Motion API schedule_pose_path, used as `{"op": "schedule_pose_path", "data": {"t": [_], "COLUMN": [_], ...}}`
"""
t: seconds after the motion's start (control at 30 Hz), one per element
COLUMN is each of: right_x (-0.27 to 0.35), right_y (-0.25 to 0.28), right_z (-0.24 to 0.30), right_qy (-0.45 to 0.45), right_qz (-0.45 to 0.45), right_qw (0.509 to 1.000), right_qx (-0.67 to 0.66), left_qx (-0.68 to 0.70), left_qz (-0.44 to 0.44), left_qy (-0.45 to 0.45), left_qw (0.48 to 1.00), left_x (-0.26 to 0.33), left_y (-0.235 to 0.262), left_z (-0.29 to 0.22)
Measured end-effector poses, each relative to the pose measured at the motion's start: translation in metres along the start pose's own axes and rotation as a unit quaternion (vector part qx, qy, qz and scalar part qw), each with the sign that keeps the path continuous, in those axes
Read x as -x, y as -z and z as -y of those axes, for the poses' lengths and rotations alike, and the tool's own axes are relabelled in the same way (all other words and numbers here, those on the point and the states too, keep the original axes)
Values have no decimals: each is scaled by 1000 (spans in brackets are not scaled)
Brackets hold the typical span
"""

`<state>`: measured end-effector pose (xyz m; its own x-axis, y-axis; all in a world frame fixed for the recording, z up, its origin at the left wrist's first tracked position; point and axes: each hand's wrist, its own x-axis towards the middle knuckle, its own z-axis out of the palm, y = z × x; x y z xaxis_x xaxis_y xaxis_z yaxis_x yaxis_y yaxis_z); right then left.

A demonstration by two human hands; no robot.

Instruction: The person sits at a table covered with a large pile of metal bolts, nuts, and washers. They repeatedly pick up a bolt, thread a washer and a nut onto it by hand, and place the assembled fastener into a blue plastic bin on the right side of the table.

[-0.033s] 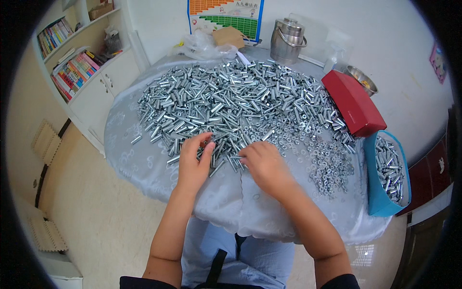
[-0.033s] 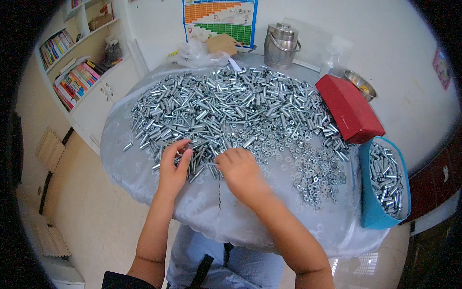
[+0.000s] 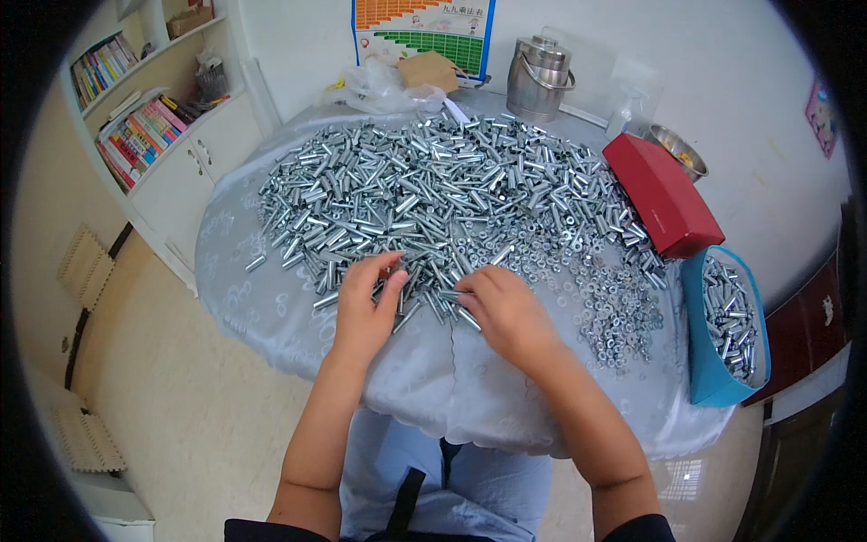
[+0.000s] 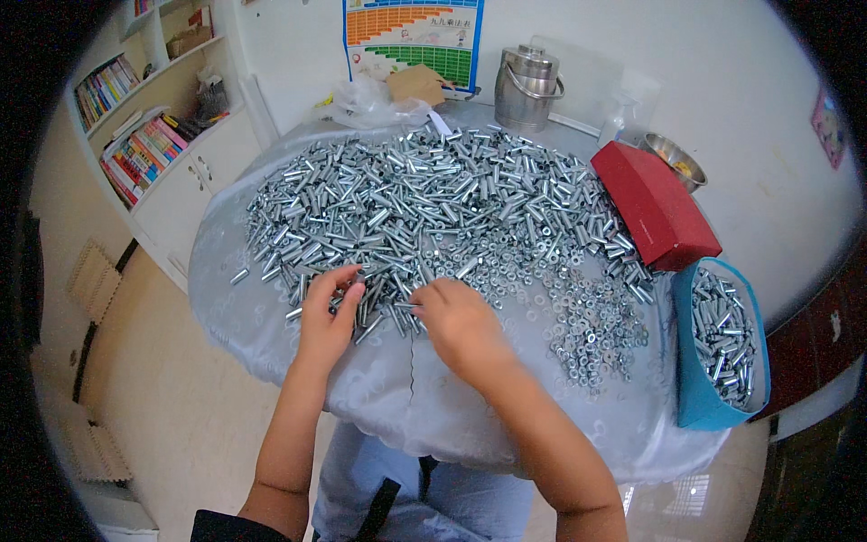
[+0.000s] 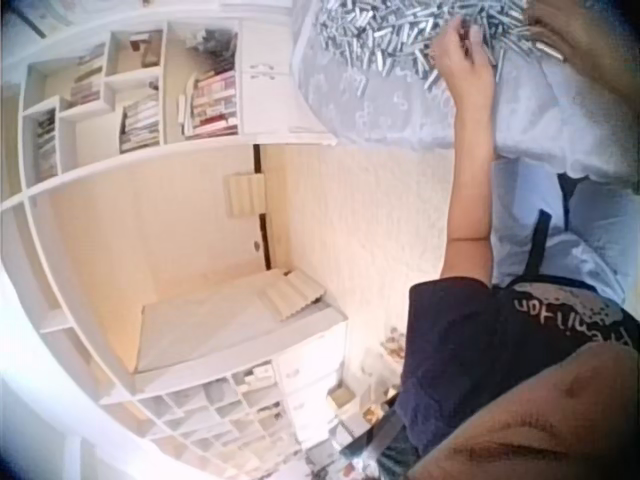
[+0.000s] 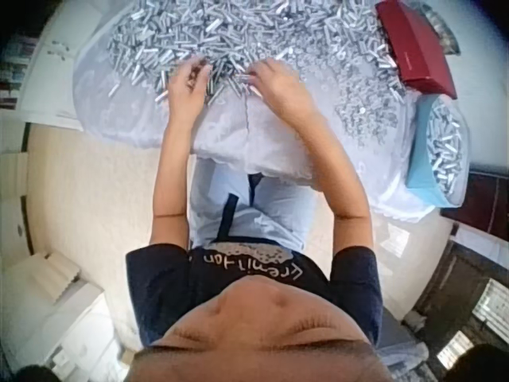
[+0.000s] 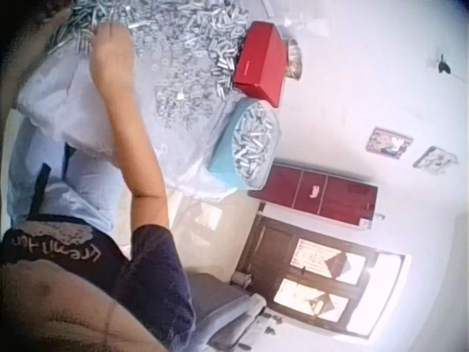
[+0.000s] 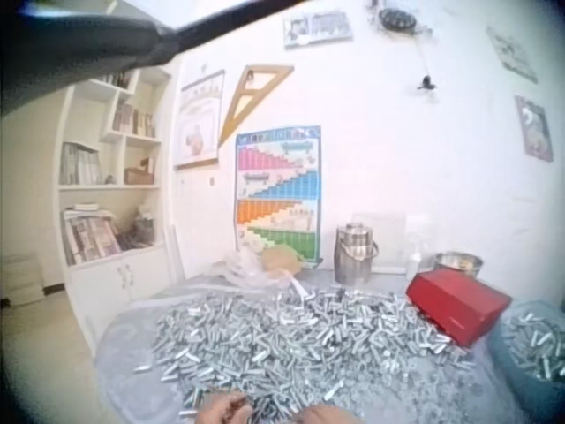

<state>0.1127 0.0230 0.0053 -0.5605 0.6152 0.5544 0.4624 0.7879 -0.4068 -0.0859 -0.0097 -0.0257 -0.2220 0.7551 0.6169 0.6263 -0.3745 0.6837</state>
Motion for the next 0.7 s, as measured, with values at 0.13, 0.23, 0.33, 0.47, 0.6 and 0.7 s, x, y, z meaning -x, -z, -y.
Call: {"op": "schedule_pose_path", "data": {"t": [0.13, 0.23, 0.33, 0.47, 0.6, 0.7], "right_x": [15, 31, 33, 34, 35, 34], "right_y": [26, 28, 31, 32, 35, 42], "right_z": [-5, -12, -9, -5, -10, -9], "right_qy": [-142, -199, -177, -181, -174, -151], "right_qz": [44, -21, -105, -155, -189, -195], "right_qw": [956, 879, 861, 862, 899, 929], "right_qx": [-252, -433, -466, -446, -355, -274], "left_qx": [8, -44, -13, 123, 153, 168], "left_qz": [28, 4, 16, 97, 111, 106], "left_qy": [-20, -64, -37, 97, 102, 101], "left_qw": [999, 997, 999, 983, 977, 975], "left_x": [0, -3, 4, 27, 32, 34], "left_y": [-1, -3, -10, -36, -53, -57], "left_z": [-8, -10, -18, -62, -78, -81]}}
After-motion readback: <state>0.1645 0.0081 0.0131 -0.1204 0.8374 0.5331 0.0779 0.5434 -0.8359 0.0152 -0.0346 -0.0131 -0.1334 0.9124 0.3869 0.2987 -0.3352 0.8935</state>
